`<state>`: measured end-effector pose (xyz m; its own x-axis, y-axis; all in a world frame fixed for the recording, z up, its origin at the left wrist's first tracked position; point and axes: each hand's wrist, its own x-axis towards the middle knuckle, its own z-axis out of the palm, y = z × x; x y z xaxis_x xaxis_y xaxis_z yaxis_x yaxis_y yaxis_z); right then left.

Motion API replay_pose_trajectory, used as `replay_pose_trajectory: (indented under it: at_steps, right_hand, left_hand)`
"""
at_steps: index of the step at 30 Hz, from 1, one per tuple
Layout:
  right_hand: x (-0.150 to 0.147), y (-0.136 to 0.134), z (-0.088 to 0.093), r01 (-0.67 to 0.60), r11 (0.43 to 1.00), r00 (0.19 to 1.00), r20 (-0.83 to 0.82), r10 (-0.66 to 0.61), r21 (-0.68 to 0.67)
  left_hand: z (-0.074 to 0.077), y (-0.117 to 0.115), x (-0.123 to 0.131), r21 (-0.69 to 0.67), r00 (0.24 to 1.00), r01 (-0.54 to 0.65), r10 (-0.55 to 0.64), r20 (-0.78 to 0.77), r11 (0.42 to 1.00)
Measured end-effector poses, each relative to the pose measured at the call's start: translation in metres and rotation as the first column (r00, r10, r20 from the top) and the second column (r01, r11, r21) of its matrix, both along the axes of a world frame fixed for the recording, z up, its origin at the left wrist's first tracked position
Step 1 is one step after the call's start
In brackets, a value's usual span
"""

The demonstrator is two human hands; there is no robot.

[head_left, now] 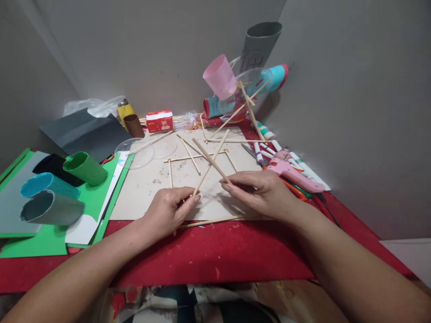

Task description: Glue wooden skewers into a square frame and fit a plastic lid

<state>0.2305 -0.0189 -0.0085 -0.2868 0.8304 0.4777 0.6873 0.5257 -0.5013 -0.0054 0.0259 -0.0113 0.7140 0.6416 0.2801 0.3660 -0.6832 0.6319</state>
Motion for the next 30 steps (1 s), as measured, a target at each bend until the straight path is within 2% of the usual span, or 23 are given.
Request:
replay_pose_trajectory:
  at_steps: [8, 12, 21, 30]
  right_hand:
    - [0.011, -0.004, 0.010, 0.007, 0.970, 0.998, 0.061, 0.008, -0.242]
    - [0.012, -0.006, 0.012, 0.005, 0.949, 0.999, 0.053, 0.012, -0.315]
    - [0.014, -0.006, 0.009, -0.007, 0.954, 0.993, 0.107, 0.041, -0.299]
    - [0.013, -0.007, 0.010, -0.006, 0.956, 0.995, 0.092, 0.034, -0.293]
  left_hand:
    - [-0.003, -0.002, 0.000, 0.032, 0.998, 0.015, -0.013, -0.057, 0.999]
    - [-0.004, -0.003, -0.001, 0.014, 0.997, 0.025, -0.024, -0.068, 1.000]
    - [-0.002, -0.005, -0.005, 0.006, 0.992, 0.037, -0.036, -0.118, 0.999]
    - [-0.001, -0.004, -0.009, -0.017, 0.980, 0.049, -0.051, -0.192, 0.999]
